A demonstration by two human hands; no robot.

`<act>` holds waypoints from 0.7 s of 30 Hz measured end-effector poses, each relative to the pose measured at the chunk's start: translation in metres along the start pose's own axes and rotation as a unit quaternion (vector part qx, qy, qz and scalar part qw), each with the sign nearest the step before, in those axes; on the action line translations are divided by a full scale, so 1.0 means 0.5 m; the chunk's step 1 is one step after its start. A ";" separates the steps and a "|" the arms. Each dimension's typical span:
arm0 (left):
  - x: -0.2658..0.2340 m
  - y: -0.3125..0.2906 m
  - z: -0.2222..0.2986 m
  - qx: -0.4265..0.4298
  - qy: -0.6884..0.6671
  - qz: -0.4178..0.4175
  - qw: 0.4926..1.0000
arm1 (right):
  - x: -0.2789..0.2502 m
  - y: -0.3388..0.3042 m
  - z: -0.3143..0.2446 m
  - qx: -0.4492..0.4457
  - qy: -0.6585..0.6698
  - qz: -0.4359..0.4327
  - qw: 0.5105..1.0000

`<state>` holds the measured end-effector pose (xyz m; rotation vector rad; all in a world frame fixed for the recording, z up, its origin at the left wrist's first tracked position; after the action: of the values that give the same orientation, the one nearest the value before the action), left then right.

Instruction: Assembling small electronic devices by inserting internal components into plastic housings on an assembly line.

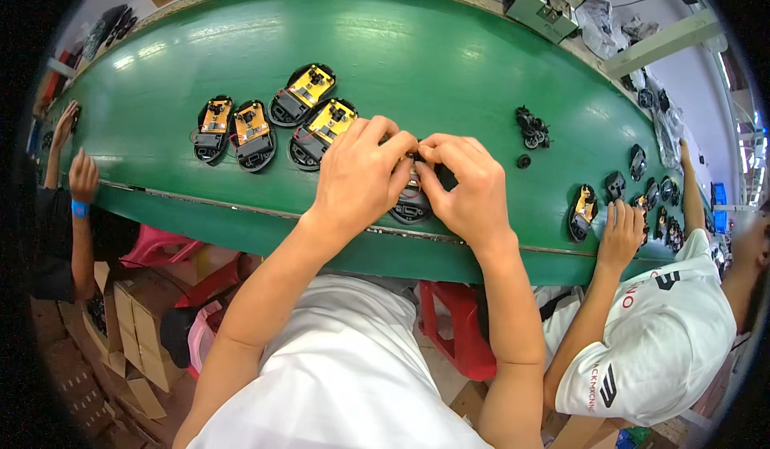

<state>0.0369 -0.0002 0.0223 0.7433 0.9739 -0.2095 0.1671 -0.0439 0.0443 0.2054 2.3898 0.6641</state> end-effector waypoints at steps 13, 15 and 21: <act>-0.007 0.001 -0.006 0.008 -0.041 0.007 0.999 | -0.006 0.003 0.030 0.074 0.054 -0.031 0.995; -0.002 0.001 -0.006 -0.010 -0.051 -0.003 0.999 | -0.007 0.003 0.033 0.075 0.051 -0.027 0.996; -0.024 -0.005 -0.002 0.015 -0.049 -0.007 0.999 | -0.019 0.008 0.041 0.100 0.084 -0.031 0.991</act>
<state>0.0283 -0.0032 0.0303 0.7467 0.8857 -0.2708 0.1872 -0.0349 0.0376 0.1648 2.6139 0.4256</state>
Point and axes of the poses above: each hand's wrist, its own y-axis towards the middle knuckle, its own x-axis out of the palm, z = x × y, the point moved 7 cm from there along y, towards the middle knuckle, and after that the axes turned 12 degrees about y, right-handed, at the moved point
